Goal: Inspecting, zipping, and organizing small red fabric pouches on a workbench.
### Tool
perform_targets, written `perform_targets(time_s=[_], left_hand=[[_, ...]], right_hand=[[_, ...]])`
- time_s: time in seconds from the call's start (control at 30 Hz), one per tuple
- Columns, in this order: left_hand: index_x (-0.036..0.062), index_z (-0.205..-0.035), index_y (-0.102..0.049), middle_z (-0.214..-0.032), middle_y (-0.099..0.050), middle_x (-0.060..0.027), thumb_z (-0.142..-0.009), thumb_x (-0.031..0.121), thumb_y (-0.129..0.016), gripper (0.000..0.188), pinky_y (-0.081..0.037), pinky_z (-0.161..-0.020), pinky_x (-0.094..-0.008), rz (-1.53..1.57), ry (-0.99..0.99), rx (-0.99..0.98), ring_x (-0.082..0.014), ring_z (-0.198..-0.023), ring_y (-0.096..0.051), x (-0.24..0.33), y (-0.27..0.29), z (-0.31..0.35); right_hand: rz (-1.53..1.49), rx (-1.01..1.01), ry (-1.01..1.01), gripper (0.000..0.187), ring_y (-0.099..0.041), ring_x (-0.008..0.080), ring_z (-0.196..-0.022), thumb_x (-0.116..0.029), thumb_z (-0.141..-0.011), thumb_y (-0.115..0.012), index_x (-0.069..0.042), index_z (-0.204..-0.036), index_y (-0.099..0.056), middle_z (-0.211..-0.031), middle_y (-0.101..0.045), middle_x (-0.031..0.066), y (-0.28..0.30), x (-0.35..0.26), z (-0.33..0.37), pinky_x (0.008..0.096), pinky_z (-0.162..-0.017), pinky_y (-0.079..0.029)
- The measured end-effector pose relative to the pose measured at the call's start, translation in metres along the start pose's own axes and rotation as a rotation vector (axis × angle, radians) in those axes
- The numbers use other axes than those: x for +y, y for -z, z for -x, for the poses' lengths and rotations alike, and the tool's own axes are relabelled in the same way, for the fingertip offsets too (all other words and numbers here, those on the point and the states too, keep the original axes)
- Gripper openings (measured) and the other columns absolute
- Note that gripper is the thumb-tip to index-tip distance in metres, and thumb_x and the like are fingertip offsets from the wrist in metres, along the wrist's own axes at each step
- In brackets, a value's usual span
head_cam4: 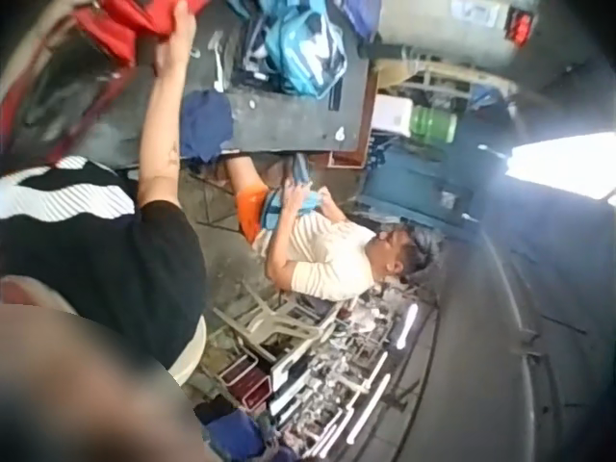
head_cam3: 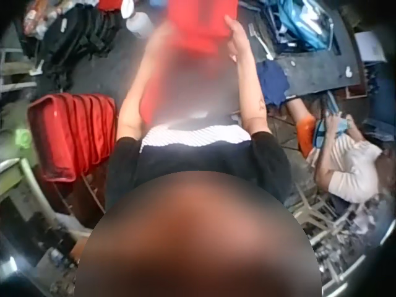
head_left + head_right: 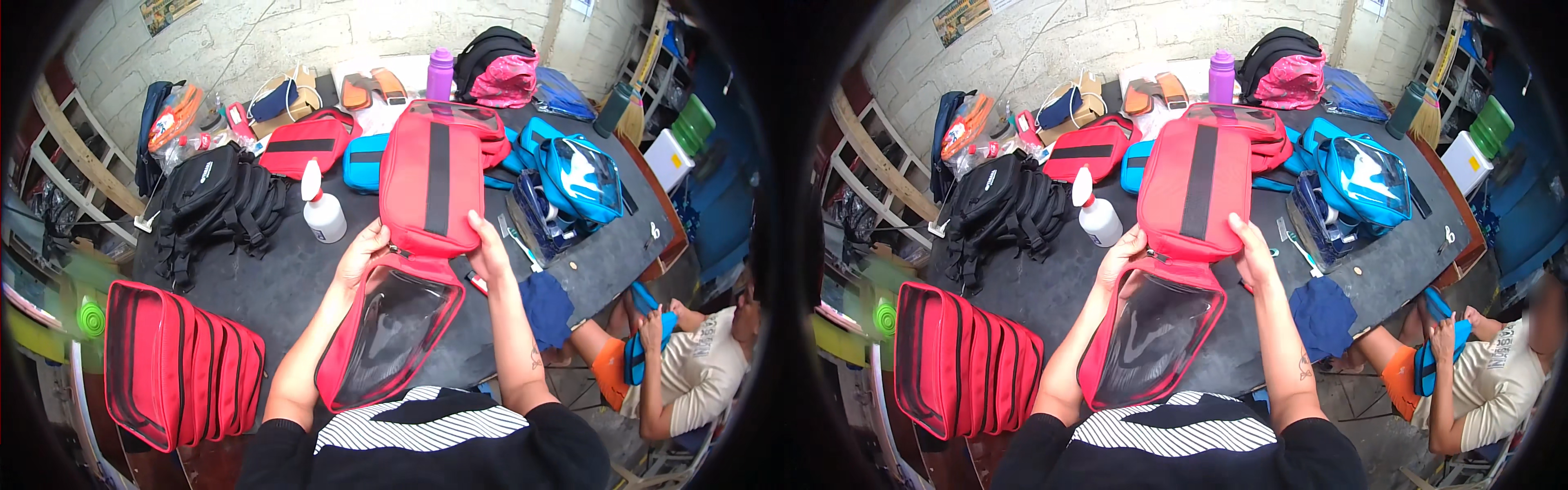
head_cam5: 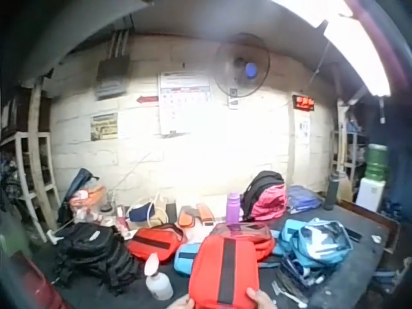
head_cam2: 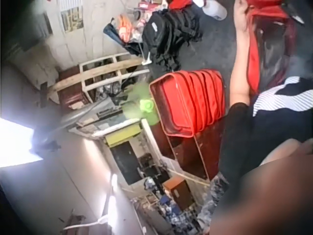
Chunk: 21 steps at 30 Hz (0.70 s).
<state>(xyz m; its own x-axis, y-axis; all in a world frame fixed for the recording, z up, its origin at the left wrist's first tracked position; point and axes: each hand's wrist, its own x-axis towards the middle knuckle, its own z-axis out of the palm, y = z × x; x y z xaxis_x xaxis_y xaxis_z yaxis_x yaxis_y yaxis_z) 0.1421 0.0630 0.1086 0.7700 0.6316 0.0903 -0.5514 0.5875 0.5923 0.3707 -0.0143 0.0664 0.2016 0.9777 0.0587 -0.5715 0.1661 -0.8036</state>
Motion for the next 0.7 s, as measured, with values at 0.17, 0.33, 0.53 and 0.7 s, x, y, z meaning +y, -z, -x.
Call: perform_targets(time_s=[0.17, 0.33, 0.53, 0.7], left_hand=[[0.0008, -0.132, -0.049, -0.122, -0.063, -0.0134, -0.095, 0.04, -0.058, 0.055, -0.049, -0.093, -0.0373, 0.028, 0.017, 0.011, -0.0236, -0.109, -0.062, 0.007, 0.001, 0.004], [0.0029, -0.128, -0.052, -0.117, -0.065, -0.012, -0.094, 0.036, -0.061, 0.049, -0.052, -0.084, -0.0352, 0.066, -0.084, 0.172, -0.0219, -0.099, -0.065, 0.006, 0.004, 0.009], [0.0032, -0.125, -0.055, -0.116, -0.065, -0.0128, -0.095, 0.028, -0.06, 0.04, -0.05, -0.089, -0.0382, 0.073, -0.097, 0.225, -0.0242, -0.102, -0.064, -0.003, 0.004, 0.012], [0.0011, -0.124, -0.055, -0.119, -0.064, -0.0155, -0.095, 0.029, -0.059, 0.04, -0.048, -0.095, -0.0413, 0.11, -0.048, 0.177, -0.0274, -0.108, -0.062, -0.007, 0.005, 0.019]], right_hand=[[-0.509, -0.127, -0.087, 0.046, -0.053, 0.0273, -0.125, -0.027, -0.097, -0.055, 0.0, -0.134, -0.048, -0.134, -0.056, 0.0144, -0.017, -0.023, -0.006, 0.0454, -0.105, -0.04], [-0.638, -0.159, -0.116, 0.039, -0.054, 0.028, -0.123, -0.026, -0.099, -0.053, 0.001, -0.127, -0.052, -0.127, -0.06, 0.0162, -0.017, -0.018, -0.004, 0.0467, -0.104, -0.042], [-0.55, -0.016, -0.145, 0.038, -0.055, 0.0304, -0.119, -0.027, -0.096, -0.056, 0.003, -0.12, -0.055, -0.126, -0.06, 0.0167, -0.022, -0.011, 0.003, 0.0503, -0.107, -0.038], [-0.628, -0.055, -0.161, 0.038, -0.055, 0.0307, -0.12, -0.026, -0.096, -0.057, 0.001, -0.122, -0.055, -0.124, -0.062, 0.0157, -0.023, -0.01, 0.001, 0.0518, -0.11, -0.035]])
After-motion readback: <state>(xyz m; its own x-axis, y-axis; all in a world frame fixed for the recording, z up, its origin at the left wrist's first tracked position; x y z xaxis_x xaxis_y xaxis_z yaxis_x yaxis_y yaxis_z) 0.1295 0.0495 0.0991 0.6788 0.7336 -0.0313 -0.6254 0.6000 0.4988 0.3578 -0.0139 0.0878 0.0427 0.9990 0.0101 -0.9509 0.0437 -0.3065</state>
